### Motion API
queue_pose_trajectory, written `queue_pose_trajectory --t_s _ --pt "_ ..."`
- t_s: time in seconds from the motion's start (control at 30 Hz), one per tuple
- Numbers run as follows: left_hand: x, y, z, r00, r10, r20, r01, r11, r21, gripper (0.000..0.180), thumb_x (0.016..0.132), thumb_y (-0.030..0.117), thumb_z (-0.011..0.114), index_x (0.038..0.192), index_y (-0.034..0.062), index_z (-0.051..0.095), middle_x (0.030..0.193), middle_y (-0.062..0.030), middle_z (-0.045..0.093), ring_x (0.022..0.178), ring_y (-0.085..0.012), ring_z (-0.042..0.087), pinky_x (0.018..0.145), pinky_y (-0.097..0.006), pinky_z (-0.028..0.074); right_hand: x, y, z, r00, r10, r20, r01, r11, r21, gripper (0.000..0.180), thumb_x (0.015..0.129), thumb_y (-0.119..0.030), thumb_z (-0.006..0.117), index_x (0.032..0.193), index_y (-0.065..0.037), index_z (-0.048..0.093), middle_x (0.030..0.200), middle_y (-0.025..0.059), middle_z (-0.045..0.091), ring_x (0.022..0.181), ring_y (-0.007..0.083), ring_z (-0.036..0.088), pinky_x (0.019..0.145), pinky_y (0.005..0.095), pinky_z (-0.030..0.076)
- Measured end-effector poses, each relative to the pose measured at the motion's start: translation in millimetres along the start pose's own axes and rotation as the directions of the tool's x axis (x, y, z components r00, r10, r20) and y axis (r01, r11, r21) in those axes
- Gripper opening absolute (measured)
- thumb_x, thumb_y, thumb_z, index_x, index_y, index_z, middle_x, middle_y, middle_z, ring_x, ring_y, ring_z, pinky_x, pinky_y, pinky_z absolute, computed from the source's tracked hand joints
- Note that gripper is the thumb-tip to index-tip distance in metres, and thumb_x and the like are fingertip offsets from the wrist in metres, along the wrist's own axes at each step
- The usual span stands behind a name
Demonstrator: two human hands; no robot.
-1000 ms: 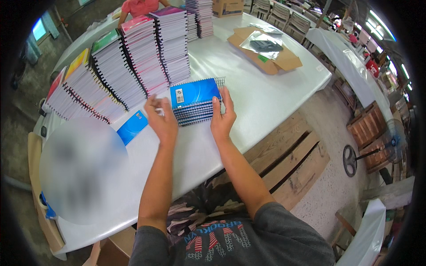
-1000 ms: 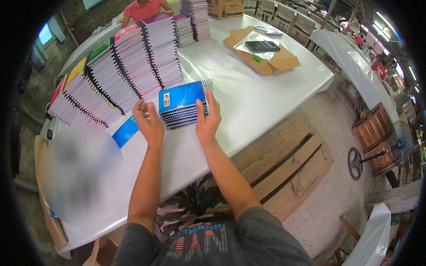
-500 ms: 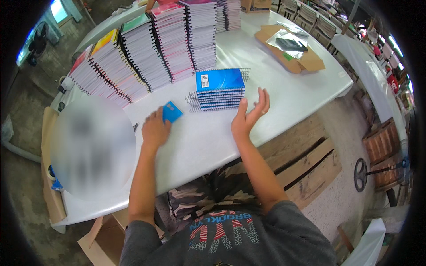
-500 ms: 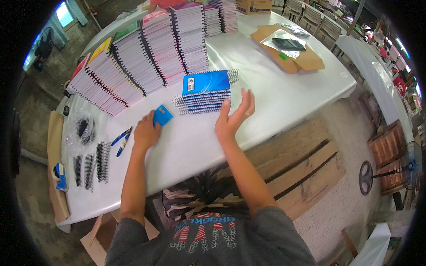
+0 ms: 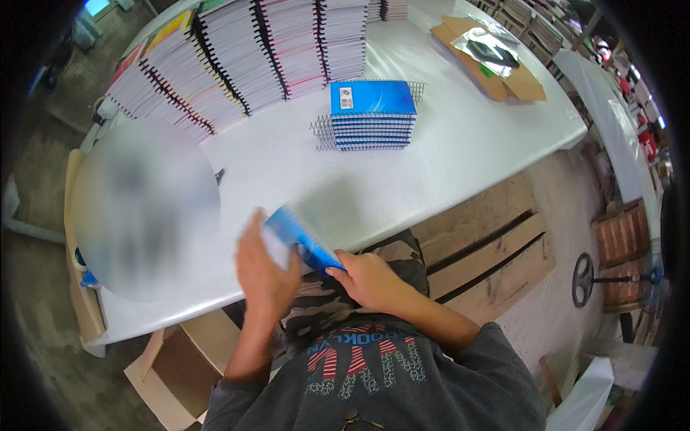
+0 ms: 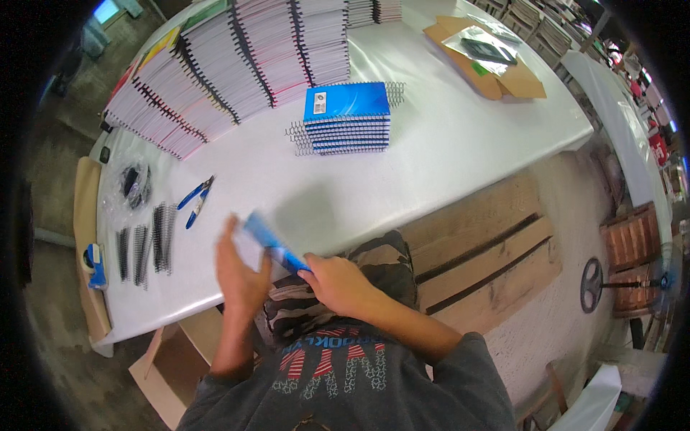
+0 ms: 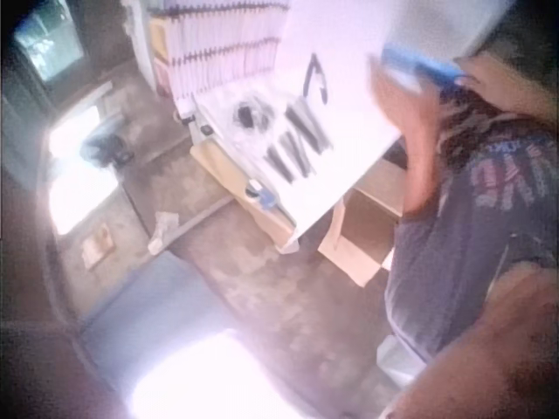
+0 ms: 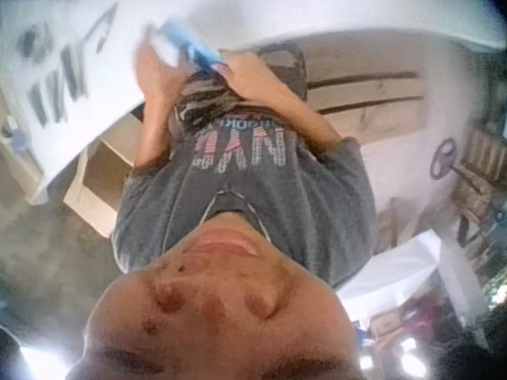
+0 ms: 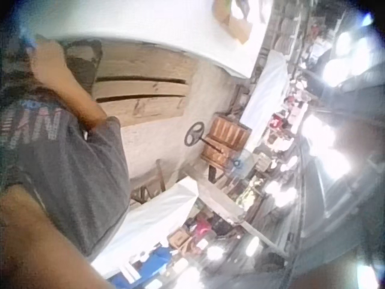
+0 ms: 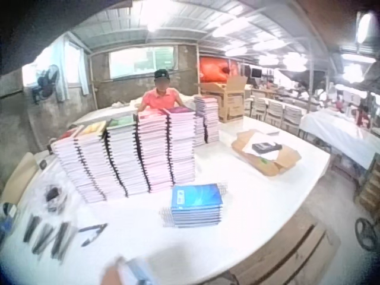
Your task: The person threads a plastic spiral through the punched holes of a blue notebook cover and a stack of paper, then places the finished notebook onto a stack.
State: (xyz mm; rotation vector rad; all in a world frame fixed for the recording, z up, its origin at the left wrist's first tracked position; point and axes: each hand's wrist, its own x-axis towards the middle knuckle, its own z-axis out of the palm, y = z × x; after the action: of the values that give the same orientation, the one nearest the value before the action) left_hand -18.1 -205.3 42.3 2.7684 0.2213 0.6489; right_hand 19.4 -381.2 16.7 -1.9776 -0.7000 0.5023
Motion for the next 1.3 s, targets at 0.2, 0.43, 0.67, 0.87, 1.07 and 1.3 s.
queue_pose_trajectory --t_s 0.2,0.43,0.67,0.87,1.07,1.3 --pt "18 -46 -12 0.964 -0.240 0.112 0.246 0.655 -0.715 0.043 0.078 -0.002 0.057 0.120 0.0016 0.047 0.093 -0.0076 0.055 0.091 -0.0157 0.053 0.086 -0.031 0.043 59 -4 -21 0.823 -0.567 -0.038 0.488 0.738 -0.465 0.010 0.089 -0.012 0.054 0.092 -0.003 0.057 0.075 0.0185 0.062 0.085 0.0284 0.065 0.074 0.0365 0.049" --pt "5 -64 39 0.871 -0.356 0.338 0.431 0.226 -0.873 0.020 0.083 -0.006 0.054 0.101 0.0026 0.052 0.092 -0.0025 0.054 0.087 -0.0102 0.052 0.076 -0.024 0.044 104 30 7 0.965 -0.239 -0.110 0.255 0.743 0.619 0.017 0.081 -0.002 0.066 0.098 -0.004 0.063 0.088 0.0059 0.067 0.088 0.0128 0.060 0.080 0.0259 0.047" --pt "-13 -68 47 0.979 -0.195 -0.059 0.036 0.449 -0.893 0.024 0.071 -0.008 0.058 0.089 0.0058 0.052 0.096 -0.0071 0.055 0.095 -0.0173 0.052 0.084 -0.029 0.040 95 30 10 0.819 -0.563 -0.114 0.568 0.763 0.310 0.027 0.076 0.008 0.061 0.096 -0.006 0.071 0.101 0.0093 0.068 0.102 0.0235 0.063 0.087 0.0325 0.049" --pt "-12 -62 49 0.980 -0.153 -0.129 -0.026 0.538 -0.842 0.021 0.066 -0.005 0.061 0.083 0.0056 0.053 0.093 -0.0077 0.053 0.090 -0.0197 0.051 0.082 -0.028 0.039 90 35 4 0.777 -0.618 -0.121 0.624 0.730 0.279 0.028 0.072 0.013 0.058 0.093 -0.001 0.071 0.102 0.0128 0.068 0.101 0.0276 0.063 0.090 0.0354 0.048" --pt "-8 -62 55 0.967 -0.201 0.155 0.226 0.403 -0.887 0.017 0.074 0.000 0.052 0.091 0.0017 0.054 0.086 -0.0061 0.051 0.081 -0.0147 0.048 0.074 -0.026 0.039 86 29 -4 0.931 -0.362 -0.049 0.345 0.828 0.442 0.025 0.078 0.005 0.063 0.101 -0.003 0.069 0.099 0.0103 0.069 0.092 0.0179 0.064 0.082 0.0282 0.049" --pt "-18 -57 38 0.941 -0.324 -0.101 0.189 0.747 -0.638 0.031 0.079 0.002 0.062 0.109 0.0022 0.053 0.095 -0.0156 0.057 0.084 -0.0268 0.058 0.080 -0.036 0.045 96 30 2 0.991 -0.136 -0.002 0.128 0.926 0.355 0.026 0.083 -0.013 0.068 0.105 0.001 0.066 0.096 0.0074 0.068 0.087 0.0145 0.059 0.081 0.0287 0.047"
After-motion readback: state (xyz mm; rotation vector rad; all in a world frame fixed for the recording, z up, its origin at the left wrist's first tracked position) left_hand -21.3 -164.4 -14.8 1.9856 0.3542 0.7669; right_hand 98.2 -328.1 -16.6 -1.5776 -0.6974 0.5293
